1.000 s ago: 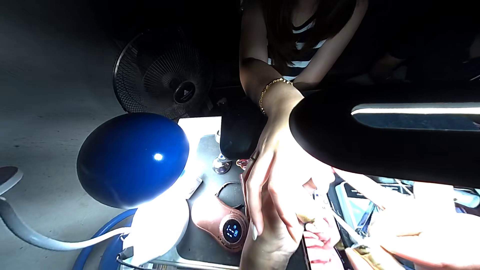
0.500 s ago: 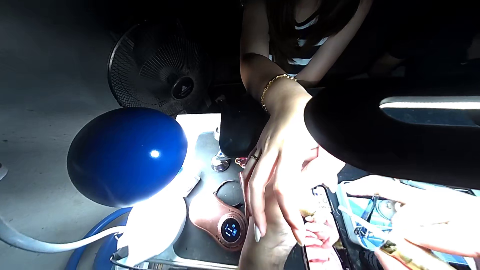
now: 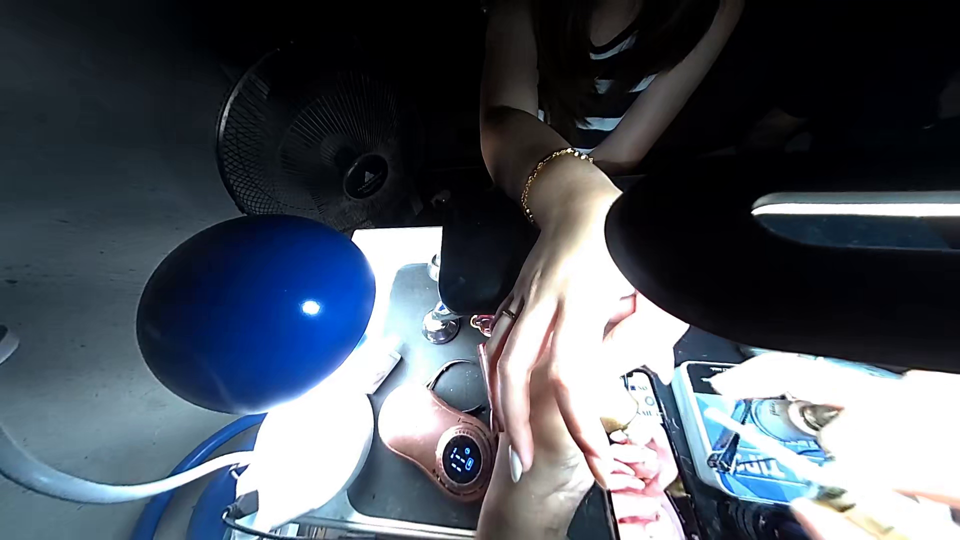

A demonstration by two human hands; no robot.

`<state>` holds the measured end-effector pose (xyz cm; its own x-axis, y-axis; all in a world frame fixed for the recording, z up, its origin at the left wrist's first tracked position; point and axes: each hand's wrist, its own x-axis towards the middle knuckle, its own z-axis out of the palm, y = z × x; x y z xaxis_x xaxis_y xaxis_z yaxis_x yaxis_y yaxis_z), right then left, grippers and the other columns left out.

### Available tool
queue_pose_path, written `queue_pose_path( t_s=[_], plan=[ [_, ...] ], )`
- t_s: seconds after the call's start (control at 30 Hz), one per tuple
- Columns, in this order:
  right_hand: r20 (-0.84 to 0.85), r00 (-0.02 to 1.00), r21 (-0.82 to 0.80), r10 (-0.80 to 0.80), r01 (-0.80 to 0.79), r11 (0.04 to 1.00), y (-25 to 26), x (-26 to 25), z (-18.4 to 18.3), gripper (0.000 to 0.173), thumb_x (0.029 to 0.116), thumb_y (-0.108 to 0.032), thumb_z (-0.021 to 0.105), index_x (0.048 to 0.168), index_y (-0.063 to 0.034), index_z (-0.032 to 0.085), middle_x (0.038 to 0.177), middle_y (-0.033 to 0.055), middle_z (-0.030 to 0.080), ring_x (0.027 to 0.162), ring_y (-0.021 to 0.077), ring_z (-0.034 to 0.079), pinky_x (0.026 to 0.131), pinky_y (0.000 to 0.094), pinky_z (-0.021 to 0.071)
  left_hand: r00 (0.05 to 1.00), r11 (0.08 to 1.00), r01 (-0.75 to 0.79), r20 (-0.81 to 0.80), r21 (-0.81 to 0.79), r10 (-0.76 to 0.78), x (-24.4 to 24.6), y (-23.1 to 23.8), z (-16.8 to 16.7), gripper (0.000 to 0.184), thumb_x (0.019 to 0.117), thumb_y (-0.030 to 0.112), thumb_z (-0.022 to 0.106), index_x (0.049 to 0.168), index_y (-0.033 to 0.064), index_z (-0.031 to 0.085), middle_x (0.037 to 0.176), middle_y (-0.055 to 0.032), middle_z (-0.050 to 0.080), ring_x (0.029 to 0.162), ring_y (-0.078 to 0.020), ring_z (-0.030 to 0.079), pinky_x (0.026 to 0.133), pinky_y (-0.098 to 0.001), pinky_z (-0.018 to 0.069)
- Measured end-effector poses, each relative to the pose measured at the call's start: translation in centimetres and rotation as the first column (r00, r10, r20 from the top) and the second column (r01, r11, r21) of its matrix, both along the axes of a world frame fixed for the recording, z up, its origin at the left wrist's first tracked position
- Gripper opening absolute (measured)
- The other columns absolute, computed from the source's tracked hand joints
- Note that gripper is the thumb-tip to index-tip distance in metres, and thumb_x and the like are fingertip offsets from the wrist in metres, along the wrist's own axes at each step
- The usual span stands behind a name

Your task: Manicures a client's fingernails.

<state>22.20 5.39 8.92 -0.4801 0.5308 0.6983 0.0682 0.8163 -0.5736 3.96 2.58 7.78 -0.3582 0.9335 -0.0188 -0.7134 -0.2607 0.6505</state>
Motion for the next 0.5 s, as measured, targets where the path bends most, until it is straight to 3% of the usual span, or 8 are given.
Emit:
queue_pose_path(
  t_s=[0.1, 0.13, 0.23, 0.3, 0.4, 0.5],
  plan=[
    [-0.111, 0.994, -0.140, -0.014, -0.002, 0.990, 0.0, 0.8, -1.0, 0.026, 0.0939, -0.024, 0.071, 0.114, -0.0080, 0.070, 0.105, -0.0042, 0.072, 0.099, 0.0002, 0.065, 0.091, 0.0201, 0.0520, 0.998, 1.000, 0.003, 0.067, 0.008, -0.003, -0.1, -0.5, -0.6, 0.027, 0.1026, -0.003, 0.036, 0.093, 0.0007, 0.061, 0.080, -0.0083, 0.068, 0.076, -0.0087, 0.068, 0.069, -0.0182, 0.0564],
    [-0.175, 0.984, -0.167, -0.016, -0.014, 0.986, -0.2, 0.0, -1.1, 0.025, 0.0937, -0.023, 0.071, 0.114, -0.0074, 0.071, 0.102, -0.0049, 0.073, 0.097, 0.0002, 0.066, 0.089, 0.0202, 0.0527, 0.995, 1.000, -0.008, 0.095, 0.021, 0.006, -0.1, -0.6, -0.8, 0.029, 0.1038, -0.002, 0.035, 0.094, -0.0005, 0.063, 0.082, -0.0095, 0.068, 0.078, -0.0104, 0.069, 0.071, -0.0200, 0.0577],
    [-0.264, 0.957, -0.099, -0.118, 0.094, 0.991, -1.4, -4.5, -0.1, 0.020, 0.0920, -0.014, 0.073, 0.091, 0.0032, 0.062, 0.080, 0.0061, 0.069, 0.078, 0.0039, 0.065, 0.075, 0.0199, 0.0536, 0.993, 0.997, -0.007, 0.117, 0.081, -0.003, -0.1, -0.6, -0.8, 0.024, 0.1004, -0.003, 0.041, 0.092, -0.0001, 0.063, 0.080, -0.0084, 0.068, 0.076, -0.0104, 0.069, 0.071, -0.0208, 0.0577],
    [-0.233, 0.953, -0.030, -0.195, 0.194, 0.981, -1.6, -4.9, -0.7, 0.021, 0.0928, -0.016, 0.074, 0.090, -0.0014, 0.059, 0.077, 0.0039, 0.068, 0.074, 0.0016, 0.065, 0.070, 0.0164, 0.0542, 0.996, 0.988, 0.016, 0.079, 0.151, -0.029, -0.4, -0.4, -1.8, 0.019, 0.1024, 0.000, 0.044, 0.097, 0.0003, 0.062, 0.081, -0.0067, 0.067, 0.074, -0.0093, 0.068, 0.069, -0.0206, 0.0565],
    [-0.195, 0.967, -0.021, -0.164, 0.163, 0.986, -1.4, -4.3, -1.3, 0.019, 0.0938, -0.020, 0.075, 0.092, -0.0065, 0.061, 0.083, 0.0008, 0.069, 0.079, -0.0006, 0.065, 0.074, 0.0157, 0.0537, 0.993, 0.997, -0.062, 0.102, 0.040, 0.058, -0.2, -0.3, -1.7, 0.025, 0.1051, 0.000, 0.039, 0.099, -0.0039, 0.063, 0.080, -0.0105, 0.066, 0.071, -0.0117, 0.068, 0.064, -0.0215, 0.0584],
    [-0.183, 0.966, 0.016, -0.183, 0.189, 0.982, -1.3, -4.4, -1.5, 0.017, 0.0934, -0.020, 0.074, 0.094, -0.0085, 0.062, 0.090, -0.0016, 0.071, 0.088, -0.0013, 0.066, 0.084, 0.0167, 0.0547, 0.993, 0.997, -0.058, 0.101, 0.046, 0.053, -0.2, -0.4, -1.5, 0.025, 0.1047, -0.001, 0.039, 0.099, -0.0037, 0.063, 0.083, -0.0113, 0.068, 0.077, -0.0132, 0.070, 0.071, -0.0233, 0.0597]
  ],
)
